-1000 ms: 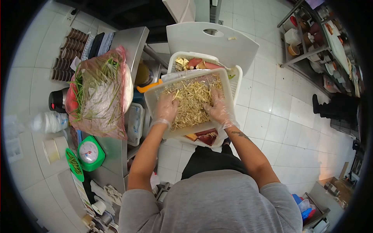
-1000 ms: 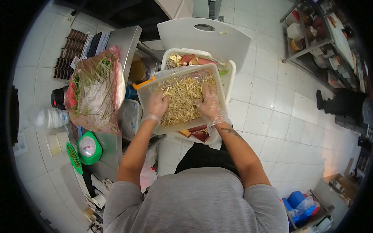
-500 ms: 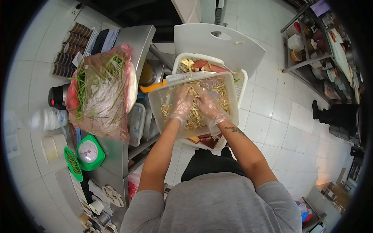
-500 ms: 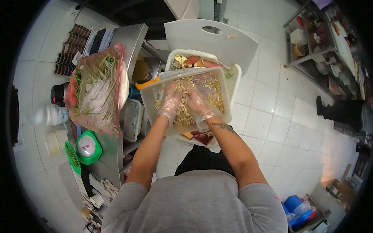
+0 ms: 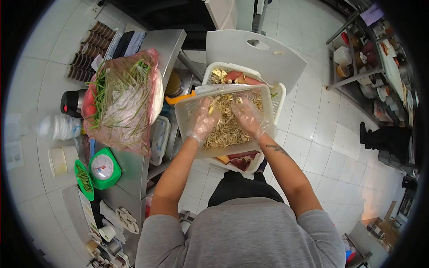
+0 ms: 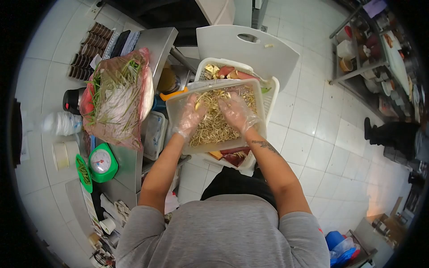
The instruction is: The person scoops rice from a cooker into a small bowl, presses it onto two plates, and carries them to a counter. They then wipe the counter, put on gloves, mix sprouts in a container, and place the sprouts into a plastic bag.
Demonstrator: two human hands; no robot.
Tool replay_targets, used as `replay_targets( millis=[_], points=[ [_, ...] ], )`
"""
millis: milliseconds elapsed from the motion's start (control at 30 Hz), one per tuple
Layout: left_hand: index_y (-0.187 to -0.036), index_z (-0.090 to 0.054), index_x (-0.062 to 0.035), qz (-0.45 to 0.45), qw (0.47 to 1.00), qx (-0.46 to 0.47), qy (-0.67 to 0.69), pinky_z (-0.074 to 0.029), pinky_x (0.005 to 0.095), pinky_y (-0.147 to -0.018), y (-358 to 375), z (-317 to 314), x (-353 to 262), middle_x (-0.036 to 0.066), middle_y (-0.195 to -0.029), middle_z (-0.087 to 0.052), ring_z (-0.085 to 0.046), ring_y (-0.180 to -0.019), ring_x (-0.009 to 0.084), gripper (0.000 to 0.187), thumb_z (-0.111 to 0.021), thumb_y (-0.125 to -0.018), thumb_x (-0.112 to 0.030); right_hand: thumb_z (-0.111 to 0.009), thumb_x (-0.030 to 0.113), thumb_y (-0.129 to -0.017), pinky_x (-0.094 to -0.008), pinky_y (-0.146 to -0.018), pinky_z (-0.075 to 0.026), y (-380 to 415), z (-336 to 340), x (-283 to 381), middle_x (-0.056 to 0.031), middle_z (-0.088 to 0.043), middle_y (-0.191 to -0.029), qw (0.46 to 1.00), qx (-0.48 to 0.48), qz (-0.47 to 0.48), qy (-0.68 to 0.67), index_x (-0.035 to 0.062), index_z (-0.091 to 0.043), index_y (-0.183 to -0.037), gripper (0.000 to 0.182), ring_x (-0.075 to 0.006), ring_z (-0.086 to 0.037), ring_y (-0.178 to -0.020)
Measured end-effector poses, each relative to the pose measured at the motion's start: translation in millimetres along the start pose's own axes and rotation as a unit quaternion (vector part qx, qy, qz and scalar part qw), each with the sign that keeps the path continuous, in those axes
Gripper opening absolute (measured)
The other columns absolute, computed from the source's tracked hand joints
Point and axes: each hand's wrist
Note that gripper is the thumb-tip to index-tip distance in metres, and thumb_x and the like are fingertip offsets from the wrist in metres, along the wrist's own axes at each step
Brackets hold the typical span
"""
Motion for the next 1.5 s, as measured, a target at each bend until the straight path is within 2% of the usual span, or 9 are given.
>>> replay_targets(
  millis=[100,300,367,667,867,1067,1167,1300,1500],
  points=[
    [-0.130,-0.048,-0.0076,0.056,0.991,0.125,0.006,-0.037,0.0397,-0.101,11.2,11.2,5.8,0.020,-0.131,-0.045,-0.046,-0.122,0.0338,0.046,-0.056,-0.087,-0.024,-0.052,0.030,-0.090,-0.0446,-0.099,-0.039,0.9,12.3,-17.5,-0.0275,-0.044,-0.131,0.986,0.141,-0.076,-0.051,0.0098,-0.060,-0.122,0.038,-0.0431,-0.045,-0.119],
    [-0.139,-0.040,-0.0103,0.072,0.993,-0.045,-0.079,-0.032,0.0438,-0.107,33.8,-78.9,96.4,0.025,-0.141,-0.033,-0.039,-0.127,0.0415,0.056,-0.056,-0.086,-0.023,-0.055,0.024,-0.089,-0.0416,-0.109,-0.031,12.5,-47.1,-35.3,-0.0242,-0.038,-0.140,0.995,0.072,0.055,0.040,0.0139,-0.037,-0.141,0.056,-0.0425,-0.040,-0.126],
    [-0.139,-0.038,-0.0095,0.251,0.967,0.017,0.033,-0.032,0.0451,-0.106,21.8,-97.6,60.5,0.026,-0.145,-0.029,-0.035,-0.130,0.0420,0.054,-0.052,-0.089,-0.024,-0.054,0.027,-0.090,-0.0426,-0.106,-0.034,7.2,-41.8,-12.9,-0.0235,-0.035,-0.142,0.994,0.073,0.037,-0.069,0.0128,-0.035,-0.141,0.056,-0.0428,-0.041,-0.125],
    [-0.127,-0.051,-0.0070,0.150,0.985,0.068,0.049,-0.046,0.0442,-0.088,3.6,-46.5,-14.9,0.025,-0.105,-0.062,-0.059,-0.096,0.0425,0.047,-0.046,-0.092,-0.038,-0.043,0.032,-0.098,-0.0431,-0.093,-0.042,-1.6,14.0,33.5,-0.0231,-0.061,-0.110,0.988,0.013,-0.132,-0.084,0.0066,-0.054,-0.121,0.037,-0.0392,-0.056,-0.106],
    [-0.112,-0.062,-0.0042,0.062,0.991,0.101,0.061,-0.044,0.0408,-0.090,8.3,-3.4,-3.3,0.022,-0.120,-0.058,-0.058,-0.106,0.0361,0.045,-0.051,-0.092,-0.043,-0.051,0.032,-0.093,-0.0437,-0.091,-0.043,-5.0,11.0,8.5,-0.0216,-0.063,-0.102,0.995,0.034,-0.066,-0.068,0.0063,-0.057,-0.116,0.035,-0.0370,-0.056,-0.105],
    [-0.126,-0.050,-0.0030,0.241,0.948,0.183,-0.101,-0.044,0.0438,-0.092,59.0,-5.7,68.9,0.027,-0.128,-0.049,-0.054,-0.109,0.0390,0.062,-0.058,-0.084,-0.048,-0.066,0.031,-0.083,-0.0413,-0.097,-0.040,45.7,-3.8,-42.8,-0.0282,-0.051,-0.120,0.992,0.088,-0.059,0.071,0.0063,-0.043,-0.133,0.060,-0.0397,-0.050,-0.114],
    [-0.140,-0.031,-0.0042,0.236,0.925,0.161,-0.251,-0.042,0.0454,-0.095,91.9,-64.4,65.0,0.033,-0.136,-0.036,-0.050,-0.114,0.0462,0.076,-0.063,-0.082,-0.040,-0.069,0.032,-0.080,-0.0399,-0.102,-0.037,70.1,-15.9,-25.0,-0.0328,-0.044,-0.128,0.977,0.143,-0.145,0.058,0.0004,-0.023,-0.142,0.083,-0.0400,-0.046,-0.121],
    [-0.145,-0.020,-0.0073,0.232,0.968,0.088,0.038,-0.038,0.0450,-0.101,80.7,-119.2,83.4,0.033,-0.140,-0.028,-0.040,-0.123,0.0509,0.081,-0.065,-0.080,-0.023,-0.068,0.030,-0.081,-0.0382,-0.104,-0.035,59.8,-41.3,-3.4,-0.0330,-0.040,-0.135,0.972,0.128,-0.131,-0.148,-0.0078,-0.007,-0.144,0.096,-0.0408,-0.040,-0.127],
    [-0.134,-0.039,-0.0067,0.101,0.995,-0.009,-0.008,-0.040,0.0446,-0.097,61.2,-56.1,47.8,0.028,-0.130,-0.043,-0.047,-0.116,0.0433,0.056,-0.054,-0.081,-0.004,-0.053,0.030,-0.090,-0.0412,-0.098,-0.039,44.2,-35.6,37.8,-0.0345,-0.050,-0.123,0.968,0.125,-0.180,-0.119,-0.0037,-0.024,-0.142,0.068,-0.0436,-0.049,-0.117]
  ],
)
Point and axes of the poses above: each hand's wrist, its own y-axis away from the middle knuckle, its own z-axis out of the back of the hand, x = y × z
